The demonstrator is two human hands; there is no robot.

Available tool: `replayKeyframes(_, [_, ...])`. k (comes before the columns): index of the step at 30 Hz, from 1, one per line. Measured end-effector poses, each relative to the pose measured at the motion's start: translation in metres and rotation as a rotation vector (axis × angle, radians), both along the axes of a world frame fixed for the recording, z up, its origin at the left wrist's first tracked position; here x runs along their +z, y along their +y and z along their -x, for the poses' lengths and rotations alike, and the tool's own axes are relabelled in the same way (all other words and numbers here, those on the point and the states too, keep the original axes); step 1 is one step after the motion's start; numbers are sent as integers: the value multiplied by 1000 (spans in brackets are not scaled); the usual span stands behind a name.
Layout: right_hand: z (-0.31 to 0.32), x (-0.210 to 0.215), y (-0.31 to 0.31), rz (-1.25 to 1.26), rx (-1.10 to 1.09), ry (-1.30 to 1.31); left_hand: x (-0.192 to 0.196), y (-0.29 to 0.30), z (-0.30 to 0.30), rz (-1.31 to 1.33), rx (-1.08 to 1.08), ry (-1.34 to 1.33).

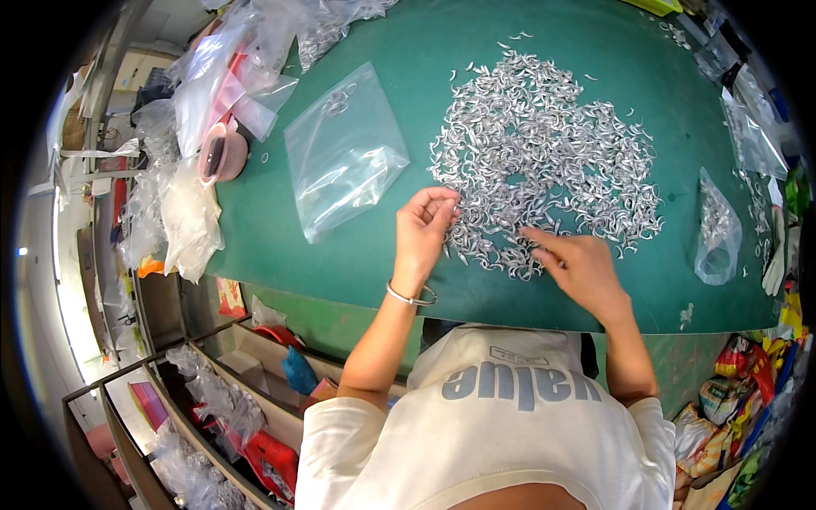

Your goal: The person sorts small metal components from a large pile on a green workbench, places them into plastic bags, and moves the bags and loose parts around the workspace.

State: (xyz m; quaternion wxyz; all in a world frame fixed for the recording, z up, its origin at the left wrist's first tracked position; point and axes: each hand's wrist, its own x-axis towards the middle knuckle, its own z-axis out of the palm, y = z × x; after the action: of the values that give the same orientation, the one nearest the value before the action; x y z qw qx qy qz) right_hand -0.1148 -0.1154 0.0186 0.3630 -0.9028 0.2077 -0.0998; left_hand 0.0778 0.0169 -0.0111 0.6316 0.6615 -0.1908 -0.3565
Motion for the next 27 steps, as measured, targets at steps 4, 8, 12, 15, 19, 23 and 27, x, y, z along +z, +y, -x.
replayKeyframes(4, [-3,-9,0,104,15,67,11,4,-3,75,61,158])
replayKeyframes(8, [13,-13,-18,168,-255,82,13,7,2,53,94,31])
replayKeyframes(12, [14,-4,-21,130,-405,122,8,7,7,-124,26,-442])
replayKeyframes(15, [6,-10,-17,17,-366,-67,6,-1,10,-192,-127,-983])
replayKeyframes(19, [-9,-5,-13,-287,-323,-145,7,-15,20,-337,-179,-1039])
replayKeyframes(23, [-10,-5,-10,-534,-289,-164,13,-19,24,-294,-134,-1078])
replayKeyframes(27, [-12,-6,-2,-919,-304,-161,22,-13,37,-121,-108,-674])
